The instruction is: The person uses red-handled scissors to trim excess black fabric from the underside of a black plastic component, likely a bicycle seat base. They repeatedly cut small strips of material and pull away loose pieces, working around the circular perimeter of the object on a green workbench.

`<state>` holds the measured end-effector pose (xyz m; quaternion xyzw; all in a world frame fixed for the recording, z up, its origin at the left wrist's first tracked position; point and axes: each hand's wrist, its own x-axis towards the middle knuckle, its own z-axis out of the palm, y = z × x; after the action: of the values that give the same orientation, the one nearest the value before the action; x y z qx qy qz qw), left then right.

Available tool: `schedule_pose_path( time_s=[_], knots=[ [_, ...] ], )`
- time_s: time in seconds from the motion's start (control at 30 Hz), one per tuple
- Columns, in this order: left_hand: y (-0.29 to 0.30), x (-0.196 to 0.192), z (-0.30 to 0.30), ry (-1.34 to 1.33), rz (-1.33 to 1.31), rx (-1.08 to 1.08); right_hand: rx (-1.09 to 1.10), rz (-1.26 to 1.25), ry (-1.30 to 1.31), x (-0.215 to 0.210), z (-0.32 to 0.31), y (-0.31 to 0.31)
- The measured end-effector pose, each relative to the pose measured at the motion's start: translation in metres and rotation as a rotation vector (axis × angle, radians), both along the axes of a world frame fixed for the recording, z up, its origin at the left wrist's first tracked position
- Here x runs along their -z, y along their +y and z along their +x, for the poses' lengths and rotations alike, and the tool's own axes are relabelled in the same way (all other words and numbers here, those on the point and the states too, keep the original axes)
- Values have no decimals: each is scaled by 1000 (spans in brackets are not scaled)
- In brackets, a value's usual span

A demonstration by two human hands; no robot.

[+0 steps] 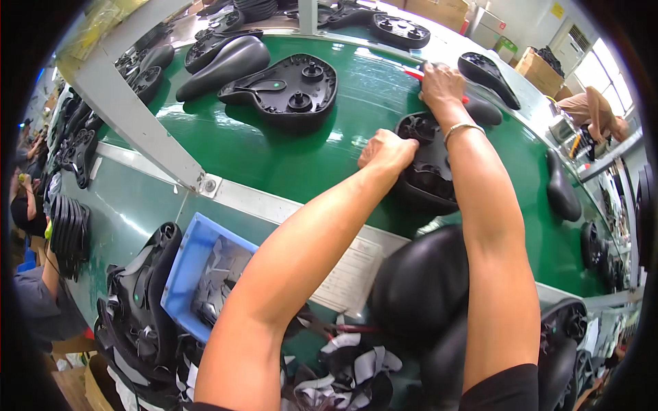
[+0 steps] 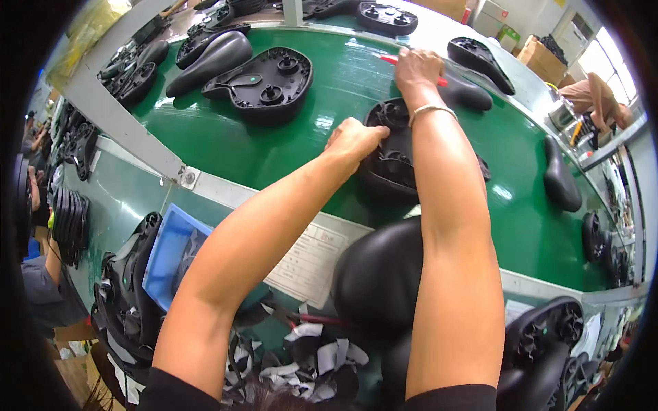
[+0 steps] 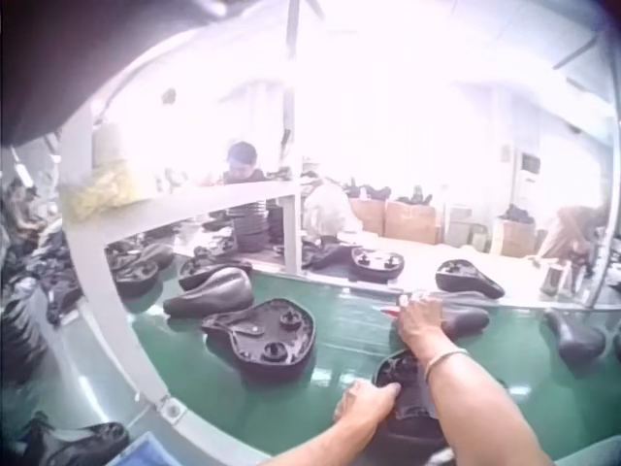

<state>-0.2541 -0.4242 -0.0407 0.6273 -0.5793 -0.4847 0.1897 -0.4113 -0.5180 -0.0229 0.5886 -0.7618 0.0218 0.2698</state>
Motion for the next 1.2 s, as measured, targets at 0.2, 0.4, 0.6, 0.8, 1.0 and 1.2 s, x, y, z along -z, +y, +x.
schedule_pose_path(
  time_s=[0.2, 0.4, 0.6, 0.8, 1.0, 1.2],
  knots=[
    [3, 0, 17, 305, 80, 24, -57, 28, -75, -15, -22, 24],
    [78, -77, 99, 646, -100, -233, 242, -507, -868, -137, -52, 147],
    [287, -63, 192, 930, 86, -292, -107, -924, -2065, -132, -31, 294],
    [485, -12, 236, 1129, 297, -513, -112, -876, -2090, -58, 74, 469],
    [531, -62, 288, 666, 383, 415, -223, -263, -1907, -65, 156, 603],
    [397, -40, 274, 413, -108, -73, -114, -169, -1836, -9, 201, 638]
  ],
)
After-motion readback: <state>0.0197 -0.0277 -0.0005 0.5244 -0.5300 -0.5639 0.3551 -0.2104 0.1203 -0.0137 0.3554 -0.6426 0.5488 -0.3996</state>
